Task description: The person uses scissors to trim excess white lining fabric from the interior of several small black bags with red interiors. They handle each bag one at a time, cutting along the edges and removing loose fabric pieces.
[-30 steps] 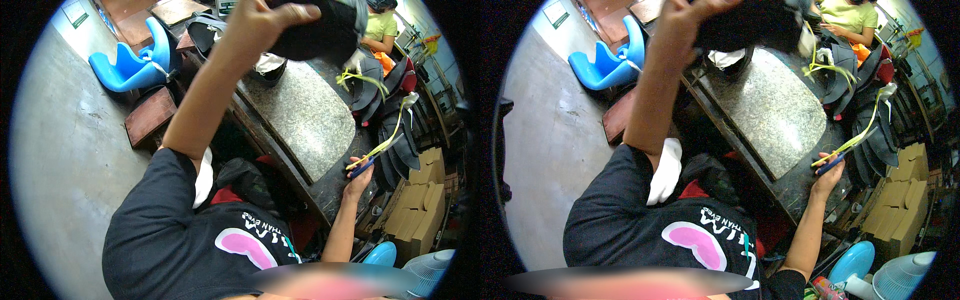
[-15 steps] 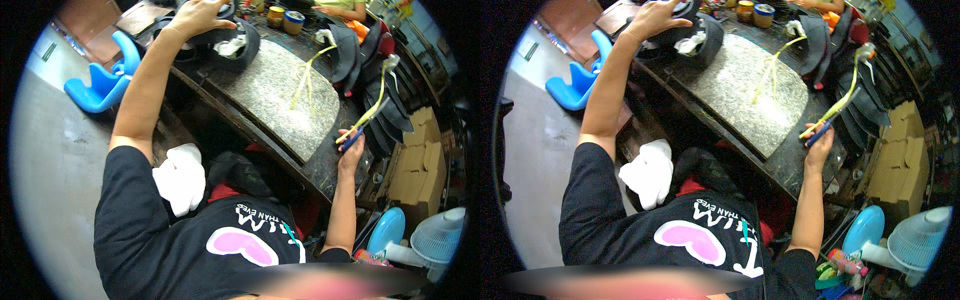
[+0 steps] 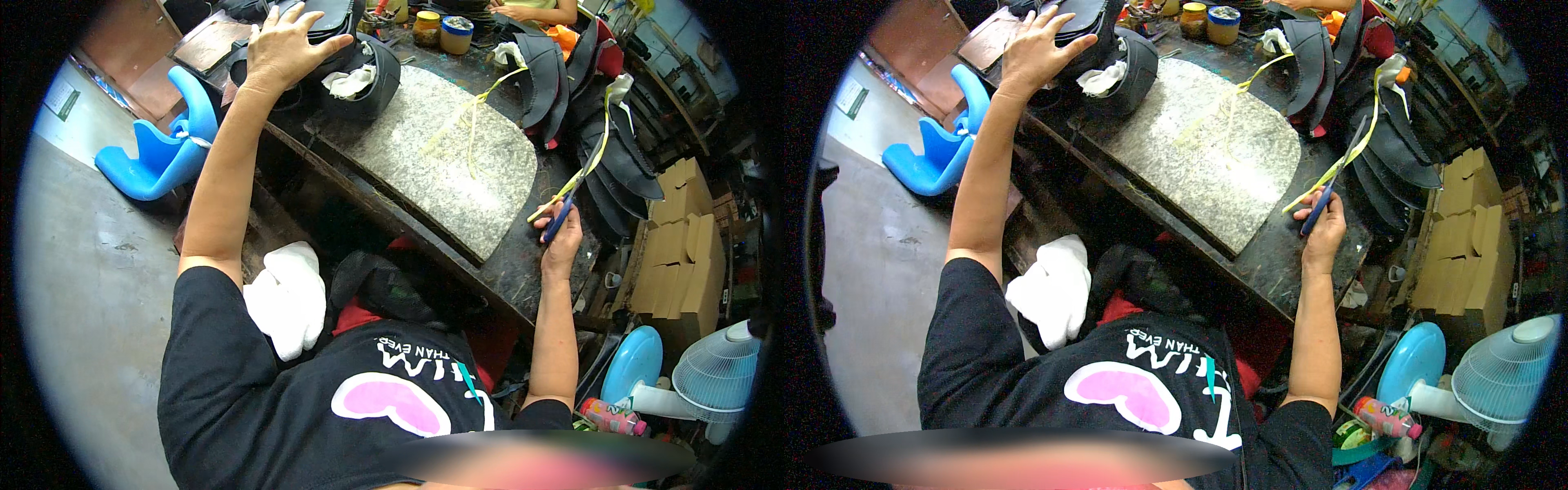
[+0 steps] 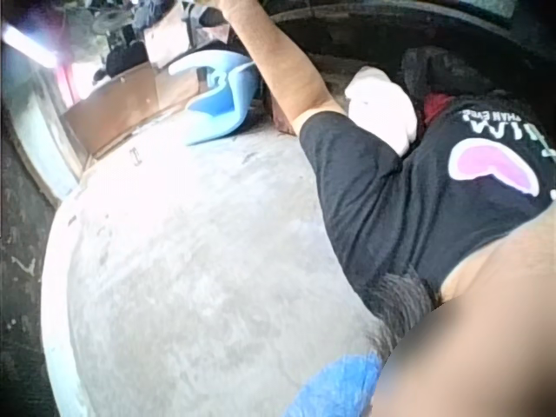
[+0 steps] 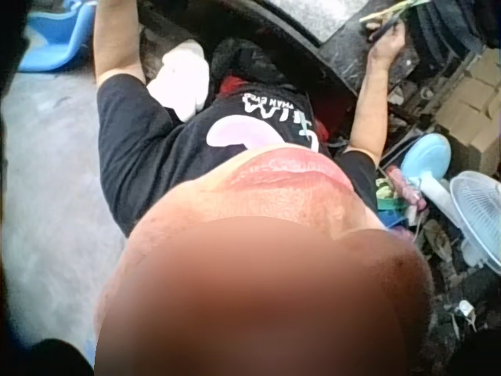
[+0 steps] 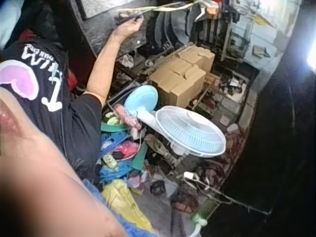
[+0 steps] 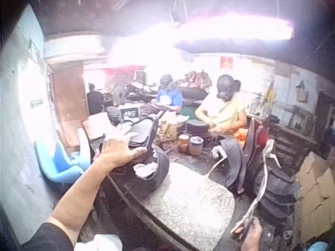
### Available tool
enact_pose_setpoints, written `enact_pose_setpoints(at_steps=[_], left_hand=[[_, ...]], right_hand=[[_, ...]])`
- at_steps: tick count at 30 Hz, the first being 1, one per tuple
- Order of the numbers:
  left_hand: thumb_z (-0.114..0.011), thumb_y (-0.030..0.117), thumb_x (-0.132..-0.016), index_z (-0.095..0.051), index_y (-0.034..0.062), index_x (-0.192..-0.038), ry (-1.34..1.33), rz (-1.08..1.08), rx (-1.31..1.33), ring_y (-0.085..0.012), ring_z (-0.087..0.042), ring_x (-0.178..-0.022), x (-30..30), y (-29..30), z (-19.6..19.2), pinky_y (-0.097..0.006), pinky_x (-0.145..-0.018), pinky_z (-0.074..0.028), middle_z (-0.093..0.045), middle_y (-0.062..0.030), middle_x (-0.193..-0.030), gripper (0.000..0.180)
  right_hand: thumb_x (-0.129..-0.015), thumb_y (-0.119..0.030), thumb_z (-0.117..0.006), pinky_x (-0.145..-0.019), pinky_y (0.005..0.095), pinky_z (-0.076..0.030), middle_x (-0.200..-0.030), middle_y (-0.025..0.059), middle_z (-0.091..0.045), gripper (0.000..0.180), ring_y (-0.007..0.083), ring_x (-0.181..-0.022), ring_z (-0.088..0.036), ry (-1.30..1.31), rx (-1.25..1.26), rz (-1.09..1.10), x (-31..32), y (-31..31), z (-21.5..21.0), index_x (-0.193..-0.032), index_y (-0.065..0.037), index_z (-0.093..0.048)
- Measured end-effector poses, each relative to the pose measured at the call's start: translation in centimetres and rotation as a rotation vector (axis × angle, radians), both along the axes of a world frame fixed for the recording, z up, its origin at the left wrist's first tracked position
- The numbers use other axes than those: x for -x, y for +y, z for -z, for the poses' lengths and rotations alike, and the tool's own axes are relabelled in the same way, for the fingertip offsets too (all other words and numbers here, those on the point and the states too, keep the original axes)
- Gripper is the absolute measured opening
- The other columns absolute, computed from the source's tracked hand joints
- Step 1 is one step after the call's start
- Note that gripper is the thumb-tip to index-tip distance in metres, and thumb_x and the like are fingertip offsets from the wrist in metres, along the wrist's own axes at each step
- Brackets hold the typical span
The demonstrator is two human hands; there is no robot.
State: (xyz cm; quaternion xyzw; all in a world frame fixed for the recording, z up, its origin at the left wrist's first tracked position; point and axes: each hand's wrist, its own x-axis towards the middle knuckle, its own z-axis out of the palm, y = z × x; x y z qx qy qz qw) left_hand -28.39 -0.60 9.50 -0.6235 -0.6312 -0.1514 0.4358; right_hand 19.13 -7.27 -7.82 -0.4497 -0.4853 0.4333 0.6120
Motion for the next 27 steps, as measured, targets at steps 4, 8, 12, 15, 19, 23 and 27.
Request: enact_pose_setpoints(at_steps=[4,8,12,15,19,23,27], left_hand=[[-0.043,0.08,-0.08,-0.06,0.0201,-0.129,-0.1,0.04,0.031,-0.0375,-0.037,-0.136,0.2,-0.2,0.4,-0.052,-0.108,-0.034,-0.046,-0.0096,-0.144,0.079],[-0.042,0.077,-0.083,-0.06,0.0164,-0.129,-0.039,-0.024,-0.119,-0.0398,-0.028,-0.14,-1.5,0.2,0.2,-0.064,-0.108,-0.021,-0.041,-0.0147,-0.147,0.078],[-0.057,0.06,-0.086,-0.057,0.012,-0.13,-0.051,0.246,-0.326,-0.0433,-0.027,-0.139,-9.3,2.3,0.4,-0.057,-0.109,-0.025,-0.04,-0.021,-0.146,0.065],[-0.065,0.055,-0.083,-0.051,-0.0005,-0.13,-0.29,0.68,-0.041,-0.0388,-0.041,-0.131,-19.7,5.6,3.8,-0.047,-0.111,-0.03,-0.046,-0.0277,-0.137,0.074],[-0.069,0.069,-0.069,-0.028,-0.0078,-0.142,-1.131,0.562,0.856,-0.0455,-0.042,-0.129,-31.0,11.3,8.7,-0.045,-0.106,-0.039,-0.036,-0.0377,-0.139,0.114],[-0.079,0.046,-0.065,-0.02,-0.0065,-0.143,-1.037,0.461,0.806,-0.0432,-0.054,-0.119,-34.1,14.1,11.9,-0.044,-0.101,-0.045,-0.046,-0.0372,-0.13,0.111],[-0.065,0.019,-0.07,-0.062,-0.0018,-0.114,-0.885,0.417,0.753,-0.0359,-0.066,-0.102,-30.7,17.5,10.4,-0.043,-0.088,-0.053,-0.068,-0.0252,-0.102,0.049]], right_hand=[[-0.097,-0.03,-0.058,-0.044,0.0144,-0.039,-0.089,0.0068,-0.067,0.029,0.0041,-0.062,-0.06,0.054,-0.03,0.002,0.0,0.0,0.0,-0.111,-0.004,-0.057],[-0.099,-0.026,-0.056,-0.061,0.0199,-0.046,-0.09,0.0064,-0.063,0.025,0.0074,-0.067,-0.057,0.139,-0.077,0.088,-0.1,-0.1,-0.4,-0.112,-0.005,-0.051],[-0.1,-0.034,-0.051,-0.057,0.0196,-0.043,-0.09,0.0044,-0.06,0.03,0.0088,-0.068,-0.057,0.161,-0.096,0.221,-0.1,0.1,-0.5,-0.113,-0.007,-0.048],[-0.101,-0.035,-0.049,-0.056,0.02,-0.042,-0.089,0.0044,-0.06,0.03,0.009,-0.067,-0.057,0.203,-0.072,0.201,-0.3,0.4,-0.2,-0.113,-0.008,-0.047],[-0.101,-0.036,-0.049,-0.052,0.0189,-0.044,-0.087,0.0066,-0.061,0.032,0.01,-0.066,-0.058,0.208,-0.036,0.251,-0.8,0.5,0.2,-0.113,-0.007,-0.049],[-0.101,-0.037,-0.049,-0.052,0.0185,-0.044,-0.087,0.0068,-0.06,0.033,0.0099,-0.066,-0.058,0.192,-0.066,0.205,-1.0,0.7,0.4,-0.113,-0.006,-0.049],[-0.101,-0.037,-0.047,-0.052,0.0189,-0.043,-0.087,0.0062,-0.06,0.033,0.0096,-0.066,-0.058,0.185,-0.046,0.192,-0.8,0.7,0.4,-0.113,-0.006,-0.049]])
